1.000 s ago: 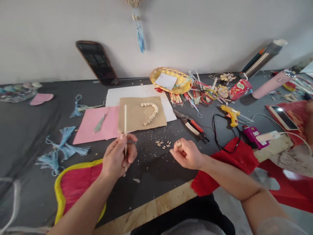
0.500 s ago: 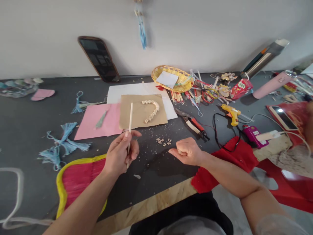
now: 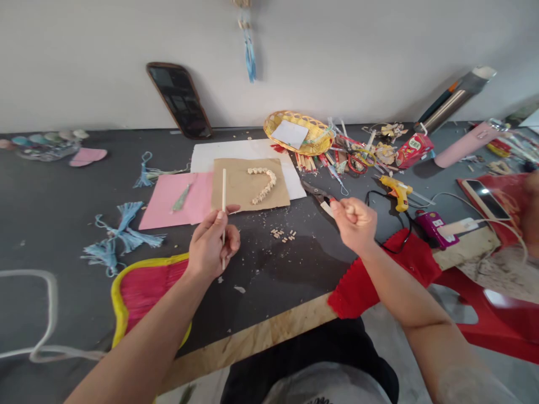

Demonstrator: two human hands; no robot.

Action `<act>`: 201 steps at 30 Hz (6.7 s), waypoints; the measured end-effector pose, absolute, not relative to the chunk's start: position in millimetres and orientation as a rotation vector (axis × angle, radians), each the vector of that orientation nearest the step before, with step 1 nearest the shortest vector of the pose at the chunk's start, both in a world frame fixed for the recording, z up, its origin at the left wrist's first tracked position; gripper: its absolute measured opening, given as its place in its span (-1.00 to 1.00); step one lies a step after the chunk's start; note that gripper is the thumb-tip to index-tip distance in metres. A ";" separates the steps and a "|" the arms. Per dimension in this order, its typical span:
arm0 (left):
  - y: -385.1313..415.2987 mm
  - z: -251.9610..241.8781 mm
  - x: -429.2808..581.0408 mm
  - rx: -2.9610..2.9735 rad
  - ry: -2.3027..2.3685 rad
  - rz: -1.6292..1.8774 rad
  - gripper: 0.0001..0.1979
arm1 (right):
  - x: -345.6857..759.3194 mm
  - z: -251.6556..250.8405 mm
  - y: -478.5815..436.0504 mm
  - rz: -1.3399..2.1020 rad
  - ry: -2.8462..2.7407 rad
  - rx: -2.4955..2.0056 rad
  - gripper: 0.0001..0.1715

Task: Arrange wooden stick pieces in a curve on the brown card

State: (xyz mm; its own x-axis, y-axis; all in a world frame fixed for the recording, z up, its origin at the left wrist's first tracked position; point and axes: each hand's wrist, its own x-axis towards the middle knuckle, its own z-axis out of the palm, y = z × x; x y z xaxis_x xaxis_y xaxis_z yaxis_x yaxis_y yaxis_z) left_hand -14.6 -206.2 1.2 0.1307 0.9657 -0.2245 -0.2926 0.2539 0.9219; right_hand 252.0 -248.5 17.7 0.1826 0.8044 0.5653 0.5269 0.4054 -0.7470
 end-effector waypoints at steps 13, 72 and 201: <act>-203.2 -2.1 -13.9 0.855 1.042 1.194 -0.72 | 283.7 25.4 -291.5 0.062 -1.637 -1.368 -0.43; -216.7 20.7 -5.3 0.983 1.099 1.041 -0.76 | 309.0 19.9 -229.8 0.558 -1.422 -1.633 -0.68; -211.3 42.2 12.7 1.544 1.135 0.966 -0.70 | 248.2 -6.5 -246.6 0.149 -2.243 -1.341 -0.57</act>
